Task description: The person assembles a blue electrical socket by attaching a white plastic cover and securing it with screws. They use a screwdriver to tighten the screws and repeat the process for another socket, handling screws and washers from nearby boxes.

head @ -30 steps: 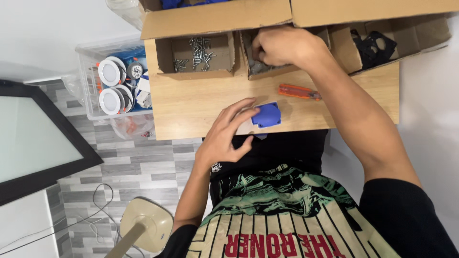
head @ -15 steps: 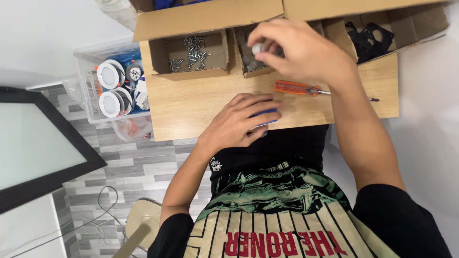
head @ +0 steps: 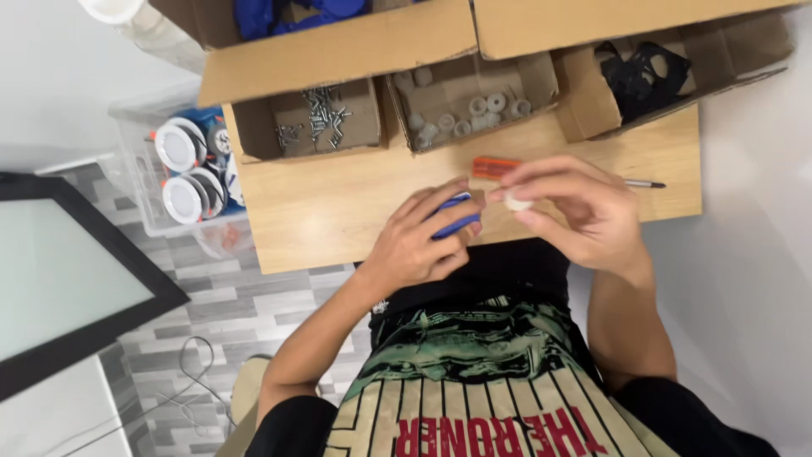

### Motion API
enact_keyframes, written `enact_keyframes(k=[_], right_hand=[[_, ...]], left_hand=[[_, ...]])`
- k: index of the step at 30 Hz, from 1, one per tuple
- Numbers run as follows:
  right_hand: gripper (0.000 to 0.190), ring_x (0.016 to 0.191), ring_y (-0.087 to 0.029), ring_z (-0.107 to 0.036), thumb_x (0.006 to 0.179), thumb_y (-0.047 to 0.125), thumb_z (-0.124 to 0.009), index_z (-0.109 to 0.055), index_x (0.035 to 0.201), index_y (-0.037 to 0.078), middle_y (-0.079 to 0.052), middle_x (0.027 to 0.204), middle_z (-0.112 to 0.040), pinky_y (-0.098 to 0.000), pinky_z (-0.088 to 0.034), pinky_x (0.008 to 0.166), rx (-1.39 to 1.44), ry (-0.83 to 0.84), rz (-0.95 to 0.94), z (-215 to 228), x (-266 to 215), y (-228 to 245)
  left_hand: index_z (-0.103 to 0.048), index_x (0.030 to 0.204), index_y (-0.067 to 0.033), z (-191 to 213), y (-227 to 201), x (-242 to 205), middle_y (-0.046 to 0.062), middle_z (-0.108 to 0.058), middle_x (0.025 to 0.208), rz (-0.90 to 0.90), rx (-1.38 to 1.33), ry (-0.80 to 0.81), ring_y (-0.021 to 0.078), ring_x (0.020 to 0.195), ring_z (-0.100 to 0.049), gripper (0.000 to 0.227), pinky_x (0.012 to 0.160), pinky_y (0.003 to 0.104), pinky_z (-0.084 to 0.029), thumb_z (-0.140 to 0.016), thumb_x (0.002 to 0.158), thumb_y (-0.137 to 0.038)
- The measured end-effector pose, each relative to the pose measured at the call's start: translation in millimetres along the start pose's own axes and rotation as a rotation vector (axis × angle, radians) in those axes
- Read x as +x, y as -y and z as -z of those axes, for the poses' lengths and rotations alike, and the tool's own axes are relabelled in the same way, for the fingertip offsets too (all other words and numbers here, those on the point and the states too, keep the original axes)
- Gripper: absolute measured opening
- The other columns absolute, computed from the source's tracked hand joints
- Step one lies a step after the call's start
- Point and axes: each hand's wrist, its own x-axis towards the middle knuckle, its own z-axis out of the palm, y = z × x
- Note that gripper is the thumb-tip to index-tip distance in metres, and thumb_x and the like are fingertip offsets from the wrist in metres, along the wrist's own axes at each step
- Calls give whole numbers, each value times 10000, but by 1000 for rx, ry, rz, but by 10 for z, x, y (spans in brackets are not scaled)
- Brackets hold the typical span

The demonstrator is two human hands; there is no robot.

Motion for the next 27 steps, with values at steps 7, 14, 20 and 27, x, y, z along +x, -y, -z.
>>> enact_keyframes(k=[7,14,20,27], right_hand=[[297,1090,-410,-808,895,-150,-777,-583,1118,-116,-335,1210,-677,-458,-694,875,216,-205,-85,11,-713,-285],[351,1066,-352,-802,849,-154,-828,-626,1135,-130,-292,1137,-716,-438,-663,914,214,-278,-95,-130,-858,-443],[252,1052,-363,-779,892,-141,-793,-718,1131,-168,-329,1185,-700,-461,-671,886,181,-291,-114,-188,-716,-359],[260,998,-321,-785,894,-155,-791,-750,1150,-160,-303,1184,-698,-426,-681,848,182,-270,-142,-330,-660,-287]], left_hand=[[-818,1102,-157,1,-119,-88,118,-793,1319,75,98,-108,421,1177,-775,178,969,504,-632,-758,935,-163],[-757,1427,-186,236,-161,-309,149,-715,1366,278,208,0,413,1175,-702,571,980,488,-558,-805,909,-423],[-770,1383,-130,540,-296,-347,129,-680,1147,406,208,33,361,1023,-674,669,886,463,-535,-921,816,-450],[-705,1419,-79,359,-344,-372,251,-648,1407,450,-5,-95,456,1257,-690,774,1051,487,-599,-1001,771,-380]])
